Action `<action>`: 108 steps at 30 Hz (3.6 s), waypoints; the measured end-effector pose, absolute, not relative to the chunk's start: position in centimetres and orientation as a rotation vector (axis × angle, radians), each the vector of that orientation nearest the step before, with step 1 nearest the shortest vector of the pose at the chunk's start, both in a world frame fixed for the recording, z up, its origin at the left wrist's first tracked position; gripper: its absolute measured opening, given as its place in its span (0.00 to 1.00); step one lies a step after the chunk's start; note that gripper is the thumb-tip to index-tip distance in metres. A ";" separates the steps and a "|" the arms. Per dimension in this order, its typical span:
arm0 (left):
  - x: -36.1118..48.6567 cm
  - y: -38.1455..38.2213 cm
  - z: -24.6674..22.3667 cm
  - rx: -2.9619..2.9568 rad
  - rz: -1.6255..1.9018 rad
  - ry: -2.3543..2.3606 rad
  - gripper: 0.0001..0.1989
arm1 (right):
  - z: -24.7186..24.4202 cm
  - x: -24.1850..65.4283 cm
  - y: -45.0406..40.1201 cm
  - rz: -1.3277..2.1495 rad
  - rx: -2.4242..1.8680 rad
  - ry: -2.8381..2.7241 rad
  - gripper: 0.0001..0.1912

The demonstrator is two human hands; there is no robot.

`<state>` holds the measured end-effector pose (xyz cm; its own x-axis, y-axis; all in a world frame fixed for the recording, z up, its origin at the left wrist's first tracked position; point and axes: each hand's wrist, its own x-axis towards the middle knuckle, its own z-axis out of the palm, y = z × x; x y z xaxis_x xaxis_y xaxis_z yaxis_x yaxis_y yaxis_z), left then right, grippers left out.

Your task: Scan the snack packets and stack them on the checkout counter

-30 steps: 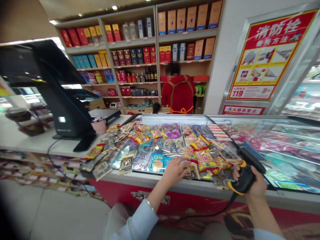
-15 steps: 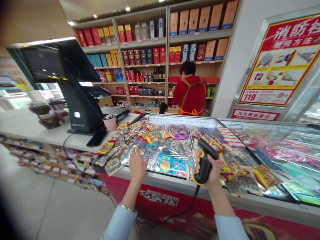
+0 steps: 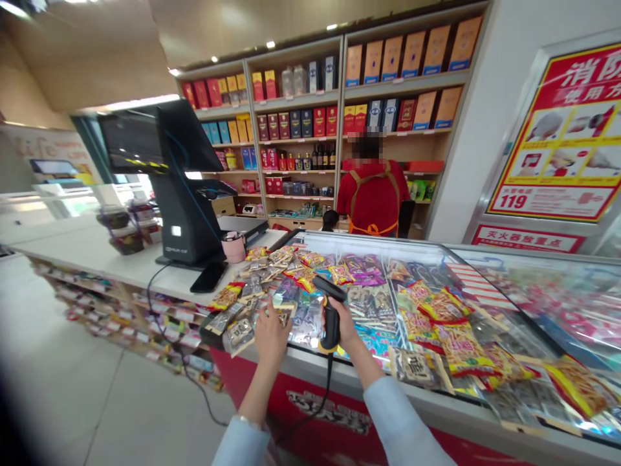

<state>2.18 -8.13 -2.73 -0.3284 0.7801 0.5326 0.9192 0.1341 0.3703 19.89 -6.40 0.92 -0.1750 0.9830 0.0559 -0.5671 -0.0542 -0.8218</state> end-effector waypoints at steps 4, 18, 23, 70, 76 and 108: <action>0.8 -6.2 -2.4 -1.681 -1.123 -2.108 0.30 | 0.5 19.3 -6.1 1.580 -0.679 -0.913 0.17; -0.6 -2.1 -1.5 -1.207 -3.484 -1.791 0.18 | -0.4 19.9 -6.5 1.710 -0.697 -0.979 0.21; -0.8 -3.3 -1.3 -1.031 -3.784 -1.607 0.16 | -0.1 19.8 -6.9 1.812 -0.692 -1.001 0.20; -0.3 -3.4 -0.6 -0.827 -3.715 -1.665 0.16 | 0.4 20.7 -6.9 1.791 -0.656 -0.964 0.19; 5.0 -5.5 -0.1 -1.372 -3.586 -1.534 0.17 | 3.6 26.4 -9.9 1.652 -0.602 -0.830 0.15; 24.4 -11.1 -0.6 -3.142 -1.058 -0.605 0.22 | -0.7 54.4 -19.9 0.734 -0.643 -0.519 0.15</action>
